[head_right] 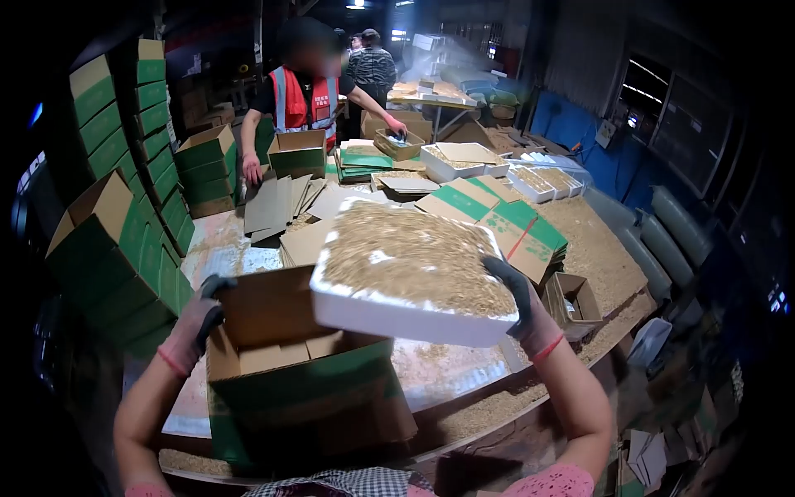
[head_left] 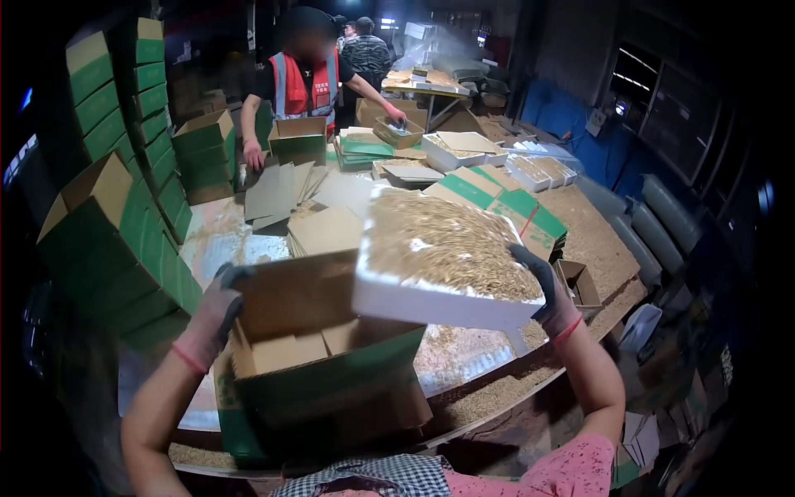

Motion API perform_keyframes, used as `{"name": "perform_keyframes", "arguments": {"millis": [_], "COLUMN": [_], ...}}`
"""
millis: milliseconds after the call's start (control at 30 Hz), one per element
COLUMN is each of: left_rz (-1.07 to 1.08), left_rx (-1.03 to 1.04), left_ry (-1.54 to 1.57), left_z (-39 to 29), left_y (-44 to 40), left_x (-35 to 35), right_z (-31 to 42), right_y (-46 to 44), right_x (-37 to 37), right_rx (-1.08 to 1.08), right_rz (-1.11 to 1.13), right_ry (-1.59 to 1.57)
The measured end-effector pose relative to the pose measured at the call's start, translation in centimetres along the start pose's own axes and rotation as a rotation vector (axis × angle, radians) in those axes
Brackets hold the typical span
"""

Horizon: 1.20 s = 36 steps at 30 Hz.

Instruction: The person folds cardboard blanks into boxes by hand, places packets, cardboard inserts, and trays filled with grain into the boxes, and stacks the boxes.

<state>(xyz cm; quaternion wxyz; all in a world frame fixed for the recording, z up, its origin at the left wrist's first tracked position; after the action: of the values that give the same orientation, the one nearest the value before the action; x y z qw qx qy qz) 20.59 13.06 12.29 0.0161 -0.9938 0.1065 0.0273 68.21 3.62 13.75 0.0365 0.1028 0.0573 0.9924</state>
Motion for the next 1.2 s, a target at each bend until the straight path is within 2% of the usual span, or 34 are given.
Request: {"name": "perform_keyframes", "arguments": {"millis": [67,133,167,200,267,300,333,367,400,433,467,500,533,567,600,633,667,700,733,767,800,833,867,933,1000,1067,1100,1167,1200], "left_rz": [0.034,0.084,0.067,0.08,0.172,0.15,0.096,0.046,-0.021,-0.047,-0.059,-0.074,-0.091,-0.1,-0.078,-0.106,-0.139,-0.178,-0.223,-0.276,-0.291,-0.297,-0.304,-0.35,-0.38,-0.409,-0.418,-0.419,-0.414], "left_rx": [0.124,0.145,0.122,0.026,0.162,0.198,0.292,0.248,0.425,0.141,0.15,0.187,0.263,0.297,0.293,0.223,0.161,0.166,0.161,0.182,0.172,0.151,0.133,0.072,0.023,0.136,0.105,0.049,0.032], "left_ry": [-0.018,0.046,-0.067,0.041,0.161,0.053,-0.053,0.005,-0.269,0.024,-0.05,-0.187,-0.27,-0.229,-0.235,-0.117,0.0,0.001,0.003,0.044,0.04,0.043,0.042,0.07,0.113,-0.043,-0.027,0.029,0.045], "left_z": [-2.5,-5.3,-5.8,-6.4,-6.2,-8.3,-6.2,-4.4,-3.9,-2.7,-0.9,-2.2,-2.5,-2.9,-1.6,0.2,1.8,3.0,3.9,3.0,3.4,4.2,4.7,4.1,5.2,7.0,7.3,6.2,5.9], "left_y": [-0.2,1.2,1.4,2.3,2.8,4.7,4.0,4.2,5.2,6.0,6.2,7.6,8.6,9.4,9.6,9.5,9.2,9.3,9.3,9.6,9.2,8.9,8.7,8.6,8.0,8.2,8.6,8.2,8.0], "left_x": [2.0,4.0,4.4,5.2,6.0,6.0,2.7,0.5,-1.2,-1.8,-4.6,-4.7,-4.7,-4.2,-4.4,-6.1,-7.7,-8.9,-9.7,-8.7,-9.1,-9.7,-10.1,-9.8,-10.4,-12.9,-12.7,-11.6,-11.3], "right_z": [2.4,4.0,4.8,5.5,1.0,-0.5,-2.9,-4.2,-6.1,-9.3,-12.1,-14.8,-15.1,-15.0,-17.5,-16.2,-16.6,-13.1,-10.6,-7.3,-1.0,-2.4,-5.2,-9.9,-17.9,-20.1,-18.6,-16.0,-13.1], "right_y": [-0.4,-0.3,0.5,2.1,-2.2,-2.4,-3.2,-2.9,-3.3,-4.9,-6.1,-7.1,-8.1,-8.0,-7.9,-5.1,-5.4,-4.4,-8.7,-13.0,-13.5,-20.6,-25.8,-29.9,-33.9,-33.8,-32.9,-31.6,-29.1], "right_x": [3.9,8.4,10.9,14.0,16.1,18.4,20.1,21.4,22.6,24.8,26.8,28.3,28.4,30.1,32.3,34.2,35.3,35.0,34.3,31.2,27.1,23.8,18.8,12.6,11.5,10.4,10.2,8.6,7.4], "right_rx": [0.022,0.061,0.072,0.052,0.039,0.074,0.037,0.1,0.218,-0.062,-0.526,-0.982,-0.367,-0.488,-0.529,-0.923,-1.213,-1.664,-1.269,-1.201,-1.208,-0.852,-0.839,-0.236,-0.015,-0.083,-0.108,-0.192,-0.152], "right_rz": [0.092,0.2,0.249,0.263,0.579,0.569,0.647,0.59,0.691,0.936,1.1,1.137,0.952,0.85,1.014,0.973,0.761,0.359,0.365,0.273,0.023,-0.057,-0.378,-0.11,0.473,0.337,0.421,0.39,0.406], "right_ry": [0.11,0.216,0.281,0.42,0.622,0.615,0.611,0.591,0.9,1.193,1.543,1.707,1.915,2.108,2.211,2.337,2.21,1.792,1.686,1.473,1.308,1.587,1.416,1.634,1.433,1.049,0.92,0.98,0.981]}}
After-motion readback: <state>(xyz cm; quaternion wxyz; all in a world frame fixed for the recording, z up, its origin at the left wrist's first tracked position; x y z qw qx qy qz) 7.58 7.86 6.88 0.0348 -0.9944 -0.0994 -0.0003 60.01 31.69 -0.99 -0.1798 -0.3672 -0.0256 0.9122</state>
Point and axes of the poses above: each hand's wrist, its own y-axis away from the middle knuckle, its own x-axis out of the palm, z = x × y, the point moved 8 cm from there along -y, towards the middle knuckle, and after that the axes turned 14 degrees about y, right-handed, at the moved point
